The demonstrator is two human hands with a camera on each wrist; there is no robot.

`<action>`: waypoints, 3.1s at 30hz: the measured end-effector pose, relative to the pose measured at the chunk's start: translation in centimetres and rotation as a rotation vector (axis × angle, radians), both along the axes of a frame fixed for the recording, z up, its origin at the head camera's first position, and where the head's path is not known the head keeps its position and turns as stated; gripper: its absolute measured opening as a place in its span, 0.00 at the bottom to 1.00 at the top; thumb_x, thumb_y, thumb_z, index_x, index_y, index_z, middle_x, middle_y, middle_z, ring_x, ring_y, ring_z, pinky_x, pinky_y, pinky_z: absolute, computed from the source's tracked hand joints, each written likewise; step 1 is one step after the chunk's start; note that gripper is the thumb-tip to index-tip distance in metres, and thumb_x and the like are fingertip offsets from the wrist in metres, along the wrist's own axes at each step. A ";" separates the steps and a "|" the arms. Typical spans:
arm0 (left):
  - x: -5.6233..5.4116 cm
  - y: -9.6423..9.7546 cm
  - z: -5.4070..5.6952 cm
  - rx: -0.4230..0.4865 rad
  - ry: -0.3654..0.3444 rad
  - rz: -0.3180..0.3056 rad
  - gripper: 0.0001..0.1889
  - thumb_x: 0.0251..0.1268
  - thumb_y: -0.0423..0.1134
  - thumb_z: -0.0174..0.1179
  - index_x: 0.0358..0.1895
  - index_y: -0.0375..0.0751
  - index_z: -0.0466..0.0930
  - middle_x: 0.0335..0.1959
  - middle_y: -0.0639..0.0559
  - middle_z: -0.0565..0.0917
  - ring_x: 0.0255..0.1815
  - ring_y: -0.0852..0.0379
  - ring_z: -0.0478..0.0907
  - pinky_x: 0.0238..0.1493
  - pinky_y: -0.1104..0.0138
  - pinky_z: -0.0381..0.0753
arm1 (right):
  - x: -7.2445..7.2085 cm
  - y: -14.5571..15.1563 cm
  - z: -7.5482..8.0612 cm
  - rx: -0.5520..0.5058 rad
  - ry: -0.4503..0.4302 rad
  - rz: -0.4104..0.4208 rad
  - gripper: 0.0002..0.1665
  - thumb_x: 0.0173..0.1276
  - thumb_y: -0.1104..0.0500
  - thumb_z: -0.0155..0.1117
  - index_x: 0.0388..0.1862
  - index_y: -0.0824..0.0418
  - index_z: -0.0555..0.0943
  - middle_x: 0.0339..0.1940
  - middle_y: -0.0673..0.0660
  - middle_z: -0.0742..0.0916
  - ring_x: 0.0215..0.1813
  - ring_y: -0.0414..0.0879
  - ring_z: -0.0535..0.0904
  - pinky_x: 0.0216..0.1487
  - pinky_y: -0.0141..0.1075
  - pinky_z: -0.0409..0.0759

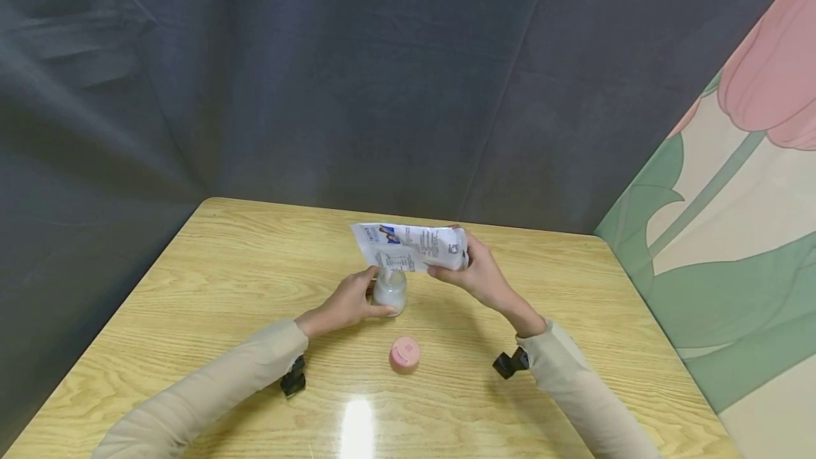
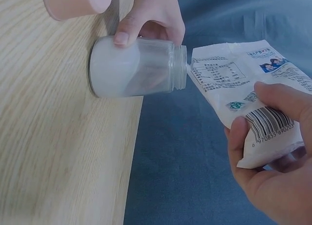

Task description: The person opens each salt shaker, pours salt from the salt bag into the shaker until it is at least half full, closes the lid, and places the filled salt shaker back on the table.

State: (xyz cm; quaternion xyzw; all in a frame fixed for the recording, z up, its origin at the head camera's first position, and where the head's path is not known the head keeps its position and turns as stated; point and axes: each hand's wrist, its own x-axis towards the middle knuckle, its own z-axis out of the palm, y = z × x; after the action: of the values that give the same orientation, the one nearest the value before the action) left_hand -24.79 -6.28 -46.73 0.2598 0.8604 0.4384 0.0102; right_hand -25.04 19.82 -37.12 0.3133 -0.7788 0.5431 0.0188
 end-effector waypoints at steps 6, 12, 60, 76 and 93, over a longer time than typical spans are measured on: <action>0.1 0.0 0.1 -0.001 -0.010 0.005 0.37 0.52 0.44 0.77 0.62 0.33 0.71 0.53 0.42 0.81 0.52 0.49 0.81 0.55 0.61 0.82 | 0.0 -0.1 0.0 -0.004 0.004 0.003 0.34 0.57 0.73 0.73 0.62 0.64 0.72 0.57 0.62 0.82 0.56 0.56 0.81 0.50 0.43 0.85; 0.2 0.1 0.2 -0.001 -0.016 0.006 0.37 0.52 0.44 0.77 0.62 0.33 0.70 0.53 0.42 0.81 0.52 0.48 0.81 0.54 0.61 0.82 | 0.1 -0.1 0.2 -0.007 0.006 0.002 0.34 0.57 0.74 0.73 0.62 0.65 0.71 0.57 0.63 0.82 0.56 0.57 0.81 0.50 0.43 0.85; 0.2 0.0 0.2 0.021 -0.015 -0.011 0.44 0.51 0.45 0.77 0.70 0.35 0.65 0.57 0.41 0.80 0.55 0.47 0.80 0.57 0.59 0.81 | 0.3 1.1 0.6 -0.009 -0.013 -0.013 0.33 0.57 0.75 0.73 0.61 0.65 0.73 0.57 0.65 0.83 0.56 0.59 0.81 0.49 0.43 0.85; 0.1 0.0 0.0 0.005 0.013 -0.006 0.43 0.50 0.44 0.78 0.68 0.33 0.67 0.56 0.41 0.80 0.54 0.47 0.81 0.56 0.60 0.81 | 0.1 1.3 0.6 0.016 0.004 -0.044 0.32 0.57 0.74 0.73 0.61 0.66 0.73 0.56 0.64 0.83 0.55 0.58 0.82 0.48 0.41 0.85; 0.0 0.0 0.0 0.001 0.004 0.002 0.41 0.50 0.44 0.78 0.66 0.31 0.68 0.56 0.40 0.80 0.55 0.46 0.81 0.57 0.60 0.81 | 0.2 1.2 0.8 0.013 0.018 -0.059 0.33 0.56 0.74 0.74 0.60 0.66 0.73 0.55 0.64 0.83 0.55 0.58 0.81 0.48 0.42 0.85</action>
State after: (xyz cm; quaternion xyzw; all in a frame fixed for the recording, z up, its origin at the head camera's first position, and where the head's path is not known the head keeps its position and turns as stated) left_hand -24.77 -6.29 -46.77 0.2600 0.8603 0.4384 0.0077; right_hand -24.86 21.07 -36.29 0.2955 -0.7911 0.5342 0.0397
